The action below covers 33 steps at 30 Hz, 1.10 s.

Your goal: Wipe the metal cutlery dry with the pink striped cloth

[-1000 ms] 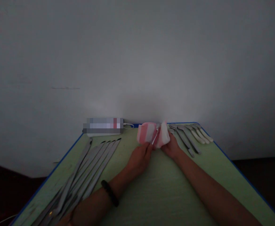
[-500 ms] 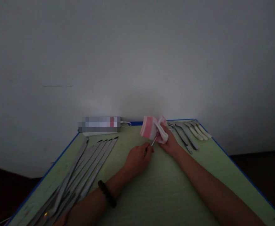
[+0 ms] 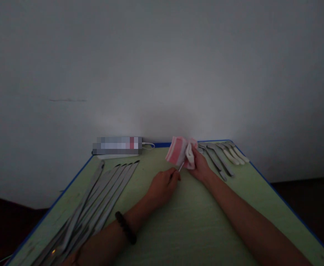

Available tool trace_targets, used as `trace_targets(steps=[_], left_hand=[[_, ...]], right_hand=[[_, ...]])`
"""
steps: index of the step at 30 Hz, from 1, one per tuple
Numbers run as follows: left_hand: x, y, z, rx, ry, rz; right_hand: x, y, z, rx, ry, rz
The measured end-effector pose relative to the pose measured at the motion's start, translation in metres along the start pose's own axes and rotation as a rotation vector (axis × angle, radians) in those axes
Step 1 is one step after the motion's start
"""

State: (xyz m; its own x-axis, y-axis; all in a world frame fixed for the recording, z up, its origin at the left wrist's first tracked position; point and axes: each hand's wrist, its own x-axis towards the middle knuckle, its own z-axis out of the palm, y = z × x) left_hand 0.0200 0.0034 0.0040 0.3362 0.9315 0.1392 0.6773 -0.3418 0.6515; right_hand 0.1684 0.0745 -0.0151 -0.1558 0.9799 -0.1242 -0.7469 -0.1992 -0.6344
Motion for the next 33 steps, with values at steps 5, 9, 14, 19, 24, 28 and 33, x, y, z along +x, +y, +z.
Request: trace_targets(steps=[5, 9, 14, 19, 24, 28, 33], left_hand=[[0.000, 0.000, -0.002, -0.104, 0.011, -0.001], [0.001, 0.001, -0.003, -0.206, 0.026, -0.036], [0.003, 0.003, -0.004, -0.307, 0.071, -0.117], [0.003, 0.002, -0.004, -0.461, 0.090, -0.144], [0.001, 0.001, -0.001, -0.596, 0.098, -0.131], [0.000, 0.001, 0.002, -0.634, 0.162, -0.054], [-0.001, 0.001, 0.000, -0.659, 0.213, -0.008]], right_hand=[[-0.001, -0.004, 0.003, 0.141, -0.070, 0.025], [-0.008, -0.009, 0.011, 0.172, -0.131, -0.002], [-0.014, -0.011, 0.018, 0.155, -0.188, -0.048], [-0.011, -0.008, 0.015, 0.131, -0.189, -0.008], [-0.007, -0.007, 0.015, 0.111, -0.122, -0.014], [-0.013, -0.010, 0.020, 0.088, -0.126, -0.078], [-0.017, -0.014, 0.024, 0.143, -0.069, -0.027]])
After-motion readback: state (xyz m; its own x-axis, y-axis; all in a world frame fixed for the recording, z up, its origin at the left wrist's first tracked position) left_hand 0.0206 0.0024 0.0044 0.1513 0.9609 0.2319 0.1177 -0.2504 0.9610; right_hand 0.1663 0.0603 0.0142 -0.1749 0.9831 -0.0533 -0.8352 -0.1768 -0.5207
